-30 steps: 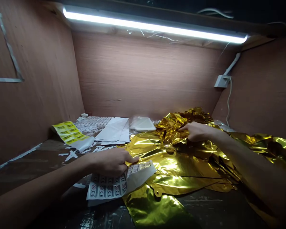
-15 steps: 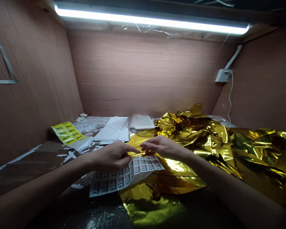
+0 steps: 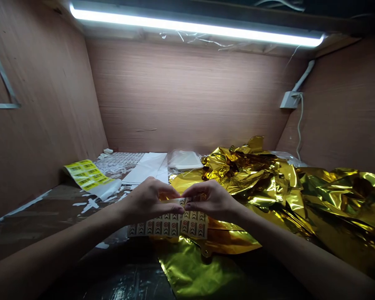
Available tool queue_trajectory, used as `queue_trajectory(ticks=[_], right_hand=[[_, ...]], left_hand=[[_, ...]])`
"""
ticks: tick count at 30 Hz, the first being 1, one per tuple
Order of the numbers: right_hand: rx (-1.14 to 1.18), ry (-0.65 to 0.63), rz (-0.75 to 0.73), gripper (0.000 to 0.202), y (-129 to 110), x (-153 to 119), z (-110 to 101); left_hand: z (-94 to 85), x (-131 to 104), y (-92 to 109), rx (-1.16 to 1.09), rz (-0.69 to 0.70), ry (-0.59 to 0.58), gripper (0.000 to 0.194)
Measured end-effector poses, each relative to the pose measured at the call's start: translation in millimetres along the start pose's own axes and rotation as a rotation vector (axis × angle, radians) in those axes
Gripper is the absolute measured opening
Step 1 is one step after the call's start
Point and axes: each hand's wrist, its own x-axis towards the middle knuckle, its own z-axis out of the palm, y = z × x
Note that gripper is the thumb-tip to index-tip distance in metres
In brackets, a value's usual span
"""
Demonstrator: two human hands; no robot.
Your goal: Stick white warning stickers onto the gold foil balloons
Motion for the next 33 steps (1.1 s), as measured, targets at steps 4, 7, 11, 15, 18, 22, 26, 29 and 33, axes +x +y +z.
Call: queue_trajectory(ticks=[4, 7, 11, 15, 18, 22, 26, 29, 33], right_hand=[[-0.042, 0.041, -0.058, 0.02, -11, -5, 0], [-0.01, 0.056, -0.053, 0.017, -15, -8, -1], [-0.049, 0.074, -0.054, 0.015, -19, -10, 2], [-0.096, 0.106, -0.082, 0.013, -22, -11, 8], [-0.167, 0.132, -0.114, 0.011, -22, -10, 8], [-0.228, 0.149, -0.129, 0.003, -17, -10, 5], [-0.217, 0.139, -0.111, 0.002, -16, -11, 4], [-0.182, 0.138, -0.088, 0.004, -16, -11, 6], [-0.114, 0.128, -0.063, 0.012, -16, -12, 8]], left_hand=[[8.5, 0, 6, -0.126, -0.063, 0.019, 0.029], [11.1, -1, 13, -0.217, -0.124, 0.037, 0.023], [12.0, -3, 14, -0.265, -0.165, 0.073, 0.016], [14.9, -3, 13, -0.269, -0.193, 0.099, 0.013], [18.1, -2, 13, -0.306, -0.233, 0.076, 0.013], [21.5, -1, 13, -0.335, -0.274, 0.043, 0.021], [23.2, -2, 13, -0.354, -0.271, 0.061, 0.026], [23.8, -4, 13, -0.369, -0.281, 0.091, 0.021], [23.7, -5, 13, -0.404, -0.296, 0.099, 0.014]])
